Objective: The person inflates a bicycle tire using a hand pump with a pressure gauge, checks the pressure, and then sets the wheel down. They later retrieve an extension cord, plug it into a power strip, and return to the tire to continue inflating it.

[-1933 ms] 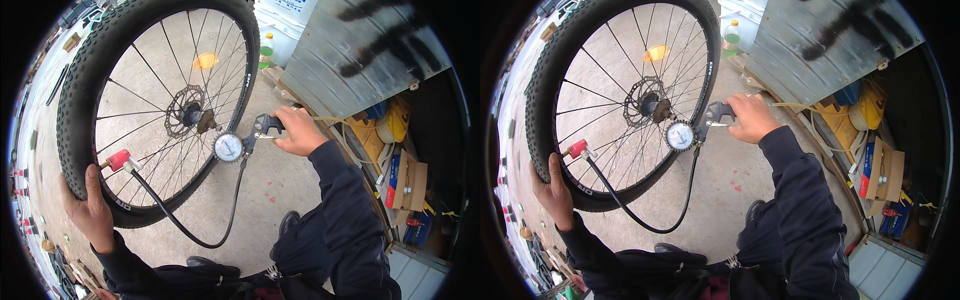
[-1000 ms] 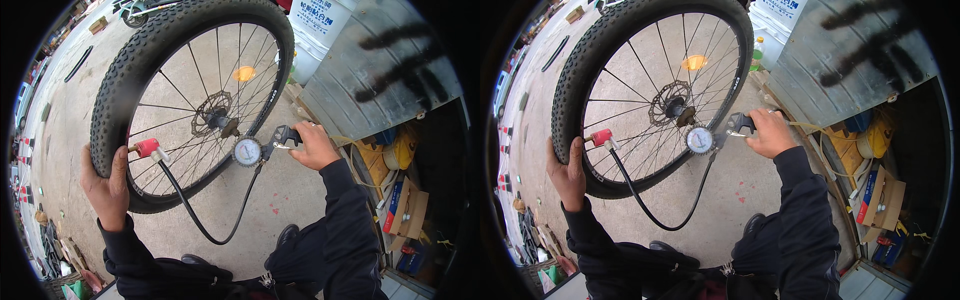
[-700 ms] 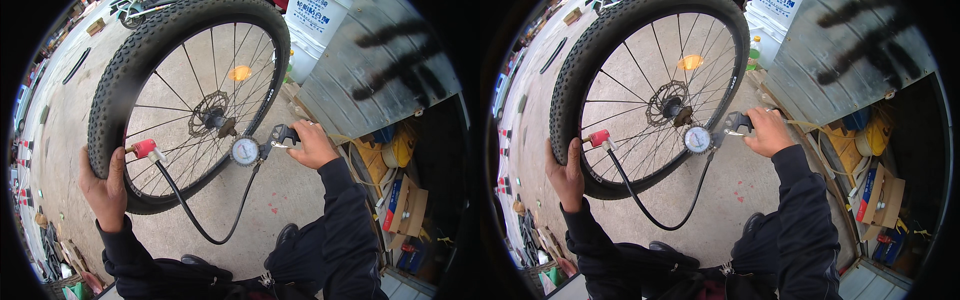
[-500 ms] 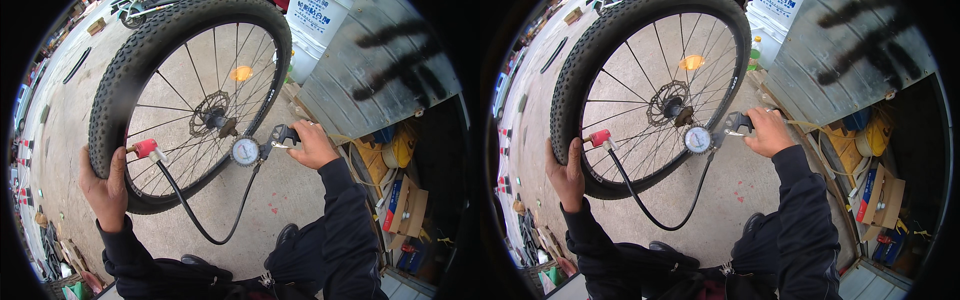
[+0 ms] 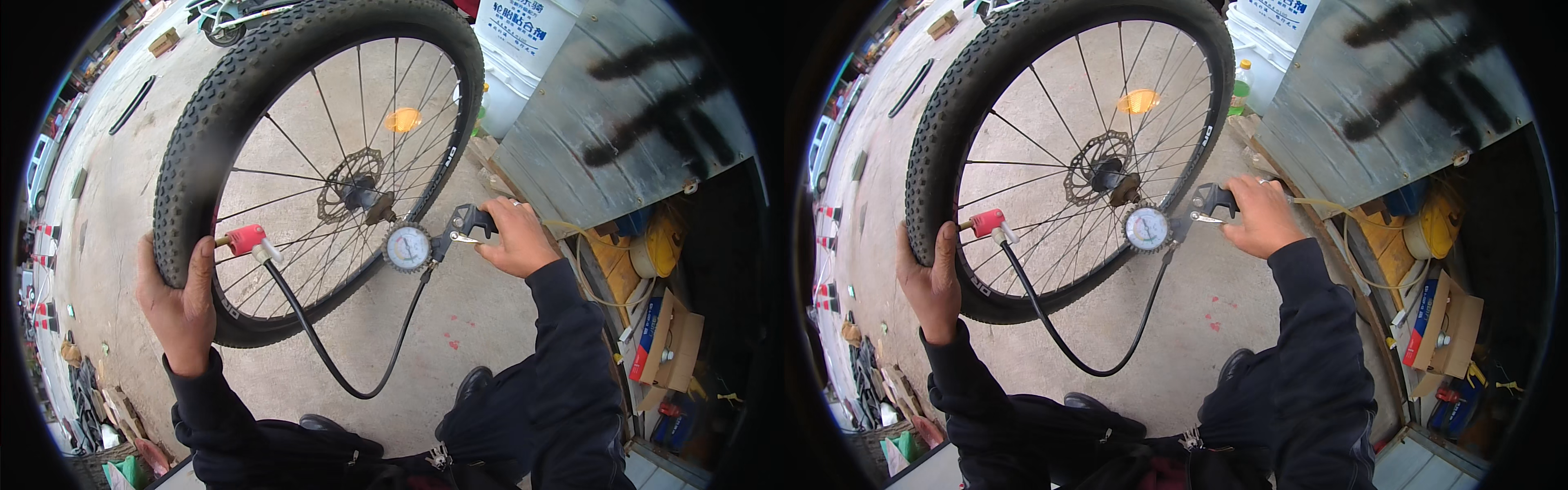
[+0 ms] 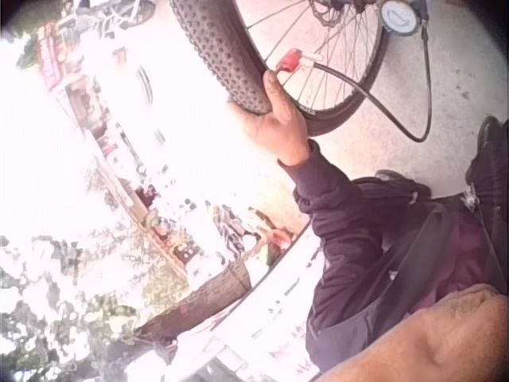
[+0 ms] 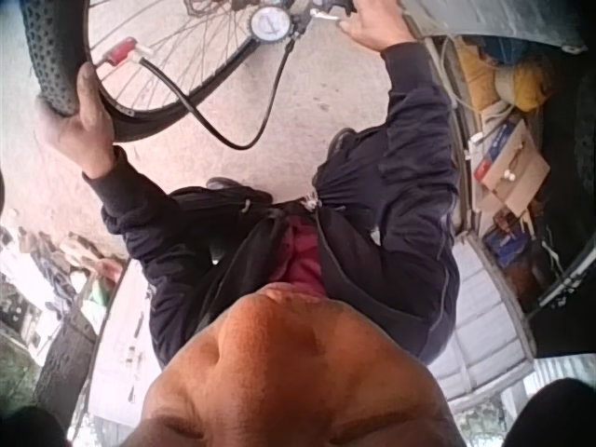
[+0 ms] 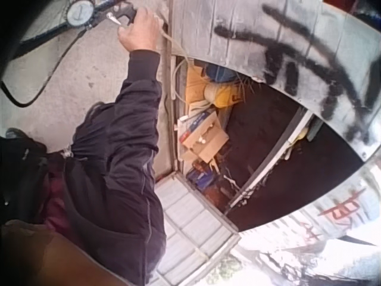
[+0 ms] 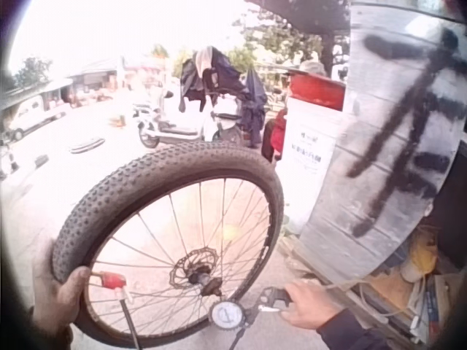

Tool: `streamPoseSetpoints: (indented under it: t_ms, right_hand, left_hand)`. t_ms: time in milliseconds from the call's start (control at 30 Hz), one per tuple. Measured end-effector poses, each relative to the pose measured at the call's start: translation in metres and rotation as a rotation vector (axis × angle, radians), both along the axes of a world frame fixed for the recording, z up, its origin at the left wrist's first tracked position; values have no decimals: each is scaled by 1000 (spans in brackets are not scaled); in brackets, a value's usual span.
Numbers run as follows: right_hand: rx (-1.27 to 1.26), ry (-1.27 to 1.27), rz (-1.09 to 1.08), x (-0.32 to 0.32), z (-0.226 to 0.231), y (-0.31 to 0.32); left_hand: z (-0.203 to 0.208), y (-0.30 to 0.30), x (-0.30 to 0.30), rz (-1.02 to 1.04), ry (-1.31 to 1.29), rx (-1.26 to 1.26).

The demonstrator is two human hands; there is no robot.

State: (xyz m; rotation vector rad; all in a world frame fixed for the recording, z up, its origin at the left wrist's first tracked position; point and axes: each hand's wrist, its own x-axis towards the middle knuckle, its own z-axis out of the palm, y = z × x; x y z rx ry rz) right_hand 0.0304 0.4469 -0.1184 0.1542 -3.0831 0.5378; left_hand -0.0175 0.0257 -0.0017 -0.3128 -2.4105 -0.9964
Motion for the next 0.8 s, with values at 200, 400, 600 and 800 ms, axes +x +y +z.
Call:
streamPoseSetpoints:
  t_ms: [200, 400, 600, 800]
  right_hand:
    - [-24, 28, -6, -1, 2, 1]
    - [-43, 10, -29, 0, -1, 8]
    - [-67, 46, -22, -2, -4, 7]
    - [-67, 36, -11, -2, -12, 11]
  left_hand:
    - [12, -19, -1, -246, -227, 286]
    - [12, -36, -23, -401, -897, 890]
    - [10, -36, -25, -383, -872, 835]
    - [17, -29, -25, -300, -725, 708]
